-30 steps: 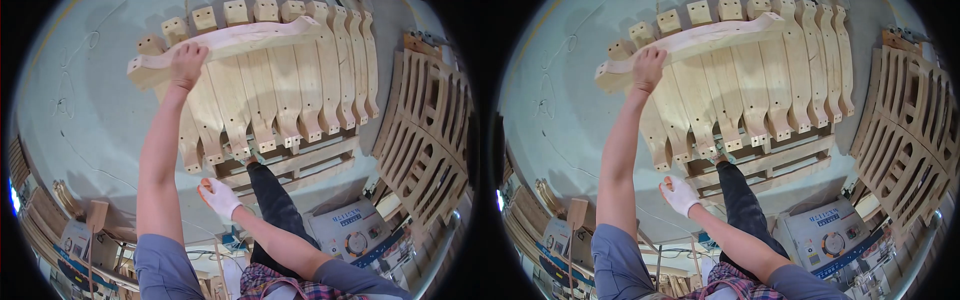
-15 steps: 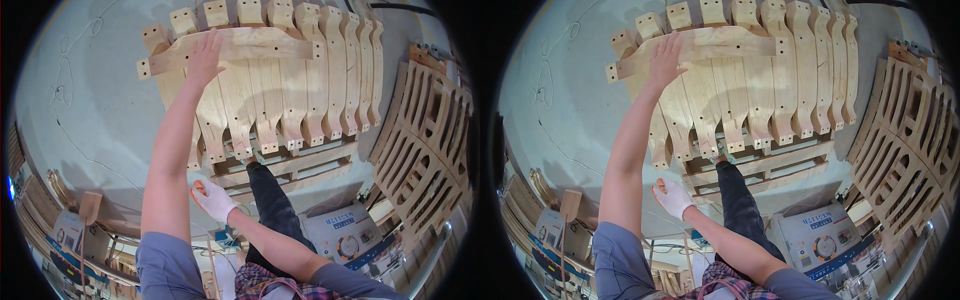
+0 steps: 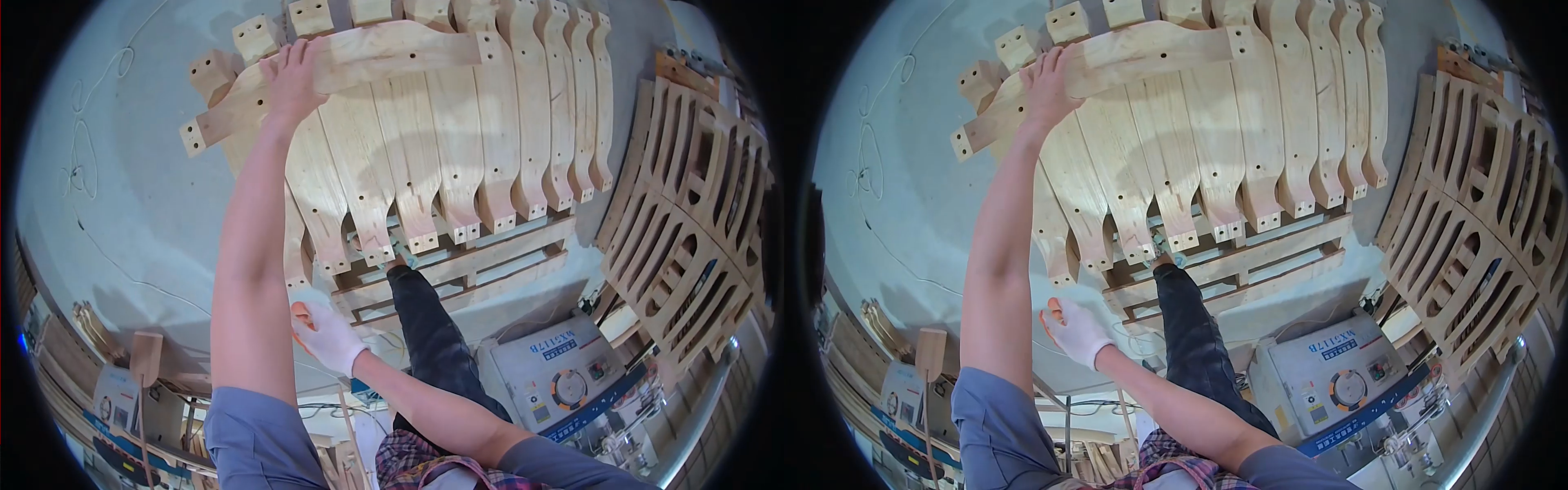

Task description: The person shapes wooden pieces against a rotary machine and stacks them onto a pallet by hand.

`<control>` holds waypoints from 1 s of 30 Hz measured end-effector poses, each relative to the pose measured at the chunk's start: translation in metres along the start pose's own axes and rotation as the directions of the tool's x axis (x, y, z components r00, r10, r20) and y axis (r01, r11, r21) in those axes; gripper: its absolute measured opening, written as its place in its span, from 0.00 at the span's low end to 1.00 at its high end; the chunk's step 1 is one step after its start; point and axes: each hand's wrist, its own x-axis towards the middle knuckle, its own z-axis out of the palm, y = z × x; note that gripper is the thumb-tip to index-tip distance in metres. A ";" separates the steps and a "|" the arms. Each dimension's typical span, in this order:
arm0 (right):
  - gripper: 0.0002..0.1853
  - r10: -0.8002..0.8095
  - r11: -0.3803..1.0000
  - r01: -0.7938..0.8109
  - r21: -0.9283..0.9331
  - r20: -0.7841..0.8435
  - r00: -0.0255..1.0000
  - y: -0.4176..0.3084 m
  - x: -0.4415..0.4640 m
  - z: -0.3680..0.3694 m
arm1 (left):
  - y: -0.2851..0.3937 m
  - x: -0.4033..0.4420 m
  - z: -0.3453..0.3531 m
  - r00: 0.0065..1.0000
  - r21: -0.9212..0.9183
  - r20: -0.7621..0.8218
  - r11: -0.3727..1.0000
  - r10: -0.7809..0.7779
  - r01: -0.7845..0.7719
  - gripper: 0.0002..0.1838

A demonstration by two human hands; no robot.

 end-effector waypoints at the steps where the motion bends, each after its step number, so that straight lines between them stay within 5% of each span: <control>1: 0.15 0.001 1.000 -0.001 0.002 -0.004 1.000 0.002 0.000 0.001 | 0.004 0.000 0.002 1.000 -0.003 0.001 1.000 0.003 -0.003 0.57; 6: 0.13 -0.154 0.984 0.161 0.078 -0.094 0.984 0.019 0.000 0.011 | 0.023 -0.011 -0.003 0.994 0.238 -0.048 0.965 -0.101 0.109 0.54; 10: 0.15 -0.126 0.988 0.115 -0.102 -0.101 0.987 0.019 -0.021 0.008 | 0.051 -0.060 0.006 0.967 0.148 -0.253 0.987 -0.022 0.061 0.47; 15: 0.15 -0.298 0.830 0.206 -0.518 -0.100 0.949 0.067 -0.034 0.015 | 0.095 -0.188 -0.011 0.966 -0.109 -0.198 0.983 -0.168 0.148 0.40; 20: 0.20 -0.325 0.805 0.169 -0.568 -0.185 0.927 0.176 -0.033 0.012 | 0.122 -0.384 -0.087 0.944 -0.287 -0.180 0.933 -0.275 0.217 0.35; 23: 0.16 -0.485 0.806 0.370 -0.462 -0.157 0.860 0.237 -0.062 -0.012 | 0.131 -0.532 -0.124 0.922 -0.259 0.078 0.885 -0.379 0.386 0.33; 25: 0.18 -0.663 0.722 0.553 -0.415 -0.187 0.725 0.243 -0.137 -0.040 | 0.146 -0.623 -0.141 0.923 -0.182 0.091 0.905 -0.373 0.384 0.29; 26: 0.20 -0.746 0.644 0.576 -0.503 -0.246 0.619 0.240 -0.185 -0.056 | 0.158 -0.659 -0.156 0.920 -0.233 0.153 0.892 -0.360 0.388 0.29; 30: 0.43 -0.754 0.655 0.671 -0.349 -0.365 0.546 0.287 -0.331 -0.150 | 0.225 -0.756 -0.197 0.786 -0.204 0.496 0.830 -0.369 0.519 0.25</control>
